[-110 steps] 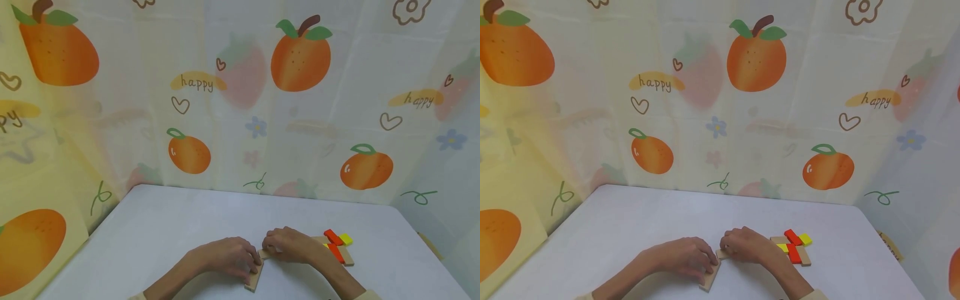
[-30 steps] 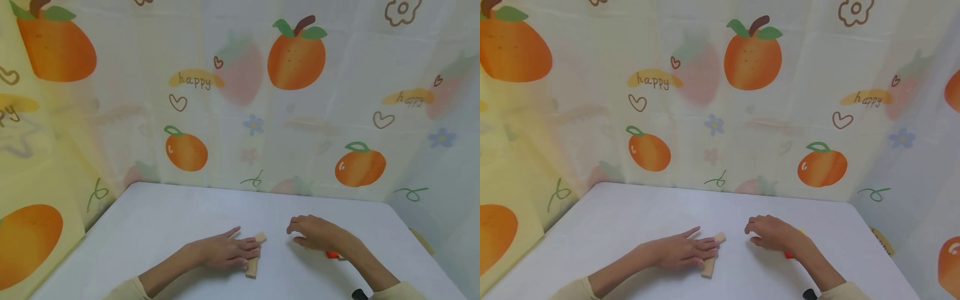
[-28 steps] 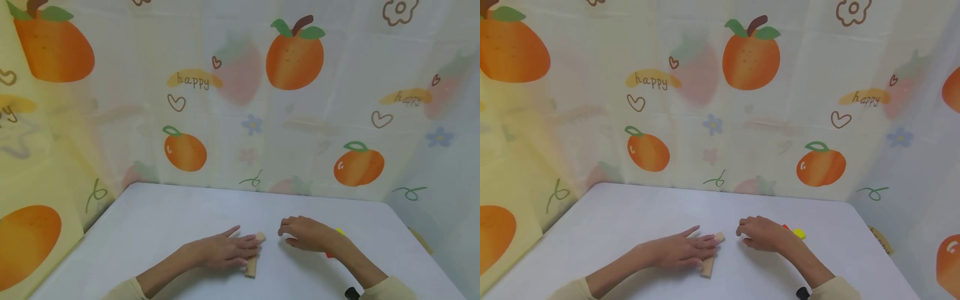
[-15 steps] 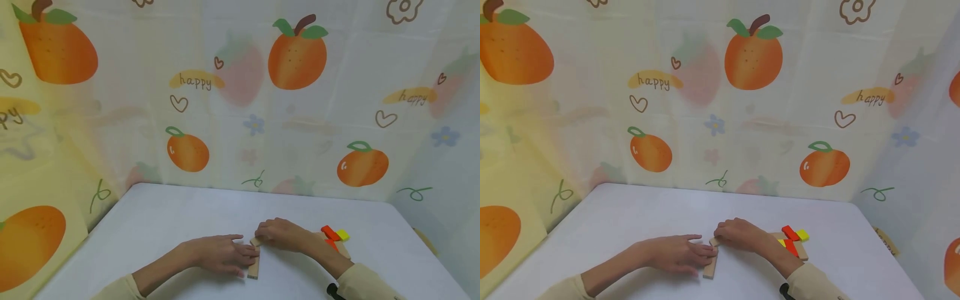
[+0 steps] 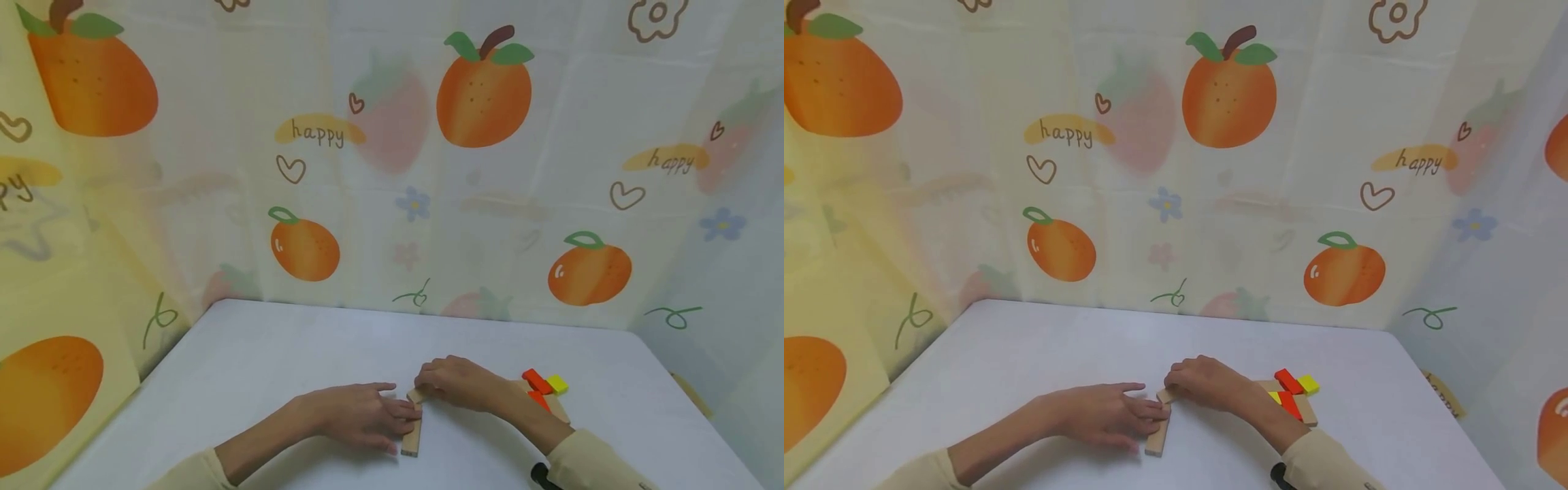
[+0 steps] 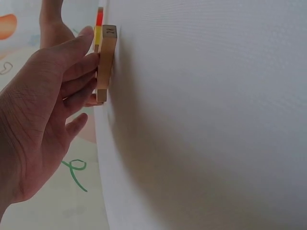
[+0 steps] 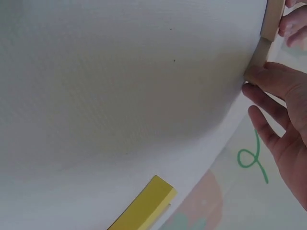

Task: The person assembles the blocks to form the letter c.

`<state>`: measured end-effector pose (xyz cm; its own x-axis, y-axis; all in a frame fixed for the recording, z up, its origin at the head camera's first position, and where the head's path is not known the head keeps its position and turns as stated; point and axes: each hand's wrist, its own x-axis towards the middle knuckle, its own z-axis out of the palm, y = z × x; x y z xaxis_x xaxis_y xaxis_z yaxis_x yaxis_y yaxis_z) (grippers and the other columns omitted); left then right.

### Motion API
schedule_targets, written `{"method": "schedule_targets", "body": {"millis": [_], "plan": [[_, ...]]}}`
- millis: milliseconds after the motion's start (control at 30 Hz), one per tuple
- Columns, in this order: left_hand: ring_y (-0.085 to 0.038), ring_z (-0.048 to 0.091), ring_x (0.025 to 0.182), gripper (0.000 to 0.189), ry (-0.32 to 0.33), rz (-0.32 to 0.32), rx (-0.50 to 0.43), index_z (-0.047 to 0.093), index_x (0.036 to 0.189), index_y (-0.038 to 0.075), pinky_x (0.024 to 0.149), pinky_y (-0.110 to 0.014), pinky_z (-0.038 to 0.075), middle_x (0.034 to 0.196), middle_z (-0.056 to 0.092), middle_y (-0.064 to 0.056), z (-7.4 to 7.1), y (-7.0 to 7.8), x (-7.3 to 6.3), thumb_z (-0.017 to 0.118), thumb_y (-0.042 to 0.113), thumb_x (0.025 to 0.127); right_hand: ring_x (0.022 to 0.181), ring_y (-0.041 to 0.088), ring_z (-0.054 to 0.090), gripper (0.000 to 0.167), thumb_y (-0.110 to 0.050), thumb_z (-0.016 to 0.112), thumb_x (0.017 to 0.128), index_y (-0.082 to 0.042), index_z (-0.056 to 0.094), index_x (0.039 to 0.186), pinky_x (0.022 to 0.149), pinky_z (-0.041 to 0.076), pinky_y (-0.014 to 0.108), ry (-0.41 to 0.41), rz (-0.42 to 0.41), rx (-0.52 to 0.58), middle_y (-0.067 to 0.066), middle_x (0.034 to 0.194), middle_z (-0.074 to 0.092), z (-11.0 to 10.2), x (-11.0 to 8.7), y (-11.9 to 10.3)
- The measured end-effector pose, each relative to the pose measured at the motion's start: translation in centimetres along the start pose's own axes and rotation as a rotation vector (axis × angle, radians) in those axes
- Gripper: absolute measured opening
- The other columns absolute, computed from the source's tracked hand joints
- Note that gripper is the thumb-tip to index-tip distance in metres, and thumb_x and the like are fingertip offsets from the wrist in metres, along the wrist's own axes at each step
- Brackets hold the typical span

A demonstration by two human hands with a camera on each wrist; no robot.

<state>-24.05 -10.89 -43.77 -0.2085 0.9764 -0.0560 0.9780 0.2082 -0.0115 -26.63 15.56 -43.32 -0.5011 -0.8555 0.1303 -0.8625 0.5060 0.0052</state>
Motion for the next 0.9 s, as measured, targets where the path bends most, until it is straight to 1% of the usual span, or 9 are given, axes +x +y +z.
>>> {"method": "schedule_targets", "body": {"millis": [133, 233, 300, 367, 433, 500, 600, 667, 900], "plan": [[-0.005, 0.048, 0.150, 0.048, 0.016, -0.010, 0.009, 0.061, 0.148, 0.022, 0.122, -0.047, 0.045, 0.159, 0.054, 0.006, -0.1, 0.1, -0.2, 0.046, 0.047, 0.111, 0.097, 0.007, 0.071, 0.021, -0.010, 0.076, 0.095, -0.016, 0.076, 0.115, 0.087, 0.059, 0.021, -0.011, 0.011, 0.006, -0.006, 0.110, 0.078, 0.0, 0.0, 0.0], [-0.006, 0.050, 0.148, 0.044, 0.066, -0.020, 0.014, 0.062, 0.147, 0.022, 0.121, -0.046, 0.047, 0.156, 0.058, 0.006, -0.1, 0.1, -0.1, 0.044, 0.043, 0.112, 0.107, 0.011, 0.072, 0.033, -0.013, 0.077, 0.095, -0.015, 0.070, 0.128, 0.093, 0.061, 0.026, -0.026, 0.039, -0.007, -0.004, 0.121, 0.075, -0.5, -0.2, -0.1], [-0.008, 0.053, 0.146, 0.041, 0.111, -0.035, -0.007, 0.064, 0.145, 0.023, 0.120, -0.046, 0.047, 0.154, 0.060, 0.005, -0.1, -0.1, 0.1, 0.044, 0.039, 0.113, 0.114, 0.015, 0.071, 0.043, -0.016, 0.078, 0.095, -0.015, 0.065, 0.136, 0.098, 0.061, 0.033, -0.035, 0.078, 0.003, -0.002, 0.129, 0.072, -1.1, -0.5, -0.1], [-0.009, 0.054, 0.145, 0.040, 0.135, -0.045, -0.014, 0.064, 0.145, 0.022, 0.119, -0.045, 0.049, 0.153, 0.061, 0.004, 0.0, -0.4, 0.3, 0.045, 0.037, 0.113, 0.121, 0.018, 0.069, 0.049, -0.018, 0.078, 0.095, -0.016, 0.061, 0.141, 0.103, 0.060, 0.038, -0.036, 0.120, 0.010, -0.002, 0.135, 0.068, -1.9, -0.8, -0.1], [-0.011, 0.055, 0.145, 0.039, 0.128, -0.057, -0.047, 0.066, 0.143, 0.021, 0.120, -0.045, 0.048, 0.153, 0.061, 0.002, 0.2, -0.7, 0.3, 0.047, 0.036, 0.112, 0.122, 0.019, 0.068, 0.048, -0.019, 0.077, 0.096, -0.015, 0.061, 0.141, 0.103, 0.060, 0.040, -0.017, 0.140, 0.029, 0.000, 0.136, 0.068, -2.6, -1.2, 0.0], [-0.013, 0.054, 0.146, 0.040, 0.098, -0.063, -0.081, 0.066, 0.143, 0.020, 0.120, -0.044, 0.048, 0.155, 0.059, 0.001, 0.4, -1.1, 0.2, 0.048, 0.037, 0.112, 0.120, 0.020, 0.069, 0.045, -0.018, 0.076, 0.096, -0.014, 0.062, 0.139, 0.102, 0.060, 0.040, 0.004, 0.145, 0.032, 0.001, 0.133, 0.069, -3.4, -1.7, 0.2], [-0.014, 0.051, 0.149, 0.043, 0.053, -0.078, -0.156, 0.064, 0.145, 0.020, 0.122, -0.042, 0.046, 0.158, 0.055, 0.000, 0.8, -1.4, 0.1, 0.047, 0.041, 0.111, 0.115, 0.019, 0.070, 0.040, -0.017, 0.076, 0.096, -0.014, 0.065, 0.135, 0.099, 0.061, 0.039, 0.025, 0.161, 0.041, 0.001, 0.129, 0.071, -4.2, -2.9, 0.5], [-0.014, 0.051, 0.149, 0.045, 0.049, -0.077, -0.173, 0.063, 0.146, 0.020, 0.123, -0.042, 0.045, 0.159, 0.055, 0.000, 1.0, -1.5, 0.1, 0.046, 0.043, 0.111, 0.112, 0.019, 0.071, 0.038, -0.016, 0.077, 0.095, -0.015, 0.066, 0.132, 0.098, 0.062, 0.038, 0.032, 0.186, 0.045, 0.001, 0.125, 0.071, -4.6, -3.9, 0.8], [-0.010, 0.051, 0.148, 0.047, 0.046, -0.046, -0.084, 0.064, 0.144, 0.019, 0.122, -0.046, 0.046, 0.157, 0.056, 0.002, 0.8, -1.6, 0.8, 0.048, 0.047, 0.110, 0.104, 0.019, 0.071, 0.035, -0.013, 0.078, 0.094, -0.014, 0.069, 0.127, 0.092, 0.064, 0.037, 0.069, 0.233, 0.045, -0.001, 0.119, 0.071, -5.9, -7.1, 1.7]]}}
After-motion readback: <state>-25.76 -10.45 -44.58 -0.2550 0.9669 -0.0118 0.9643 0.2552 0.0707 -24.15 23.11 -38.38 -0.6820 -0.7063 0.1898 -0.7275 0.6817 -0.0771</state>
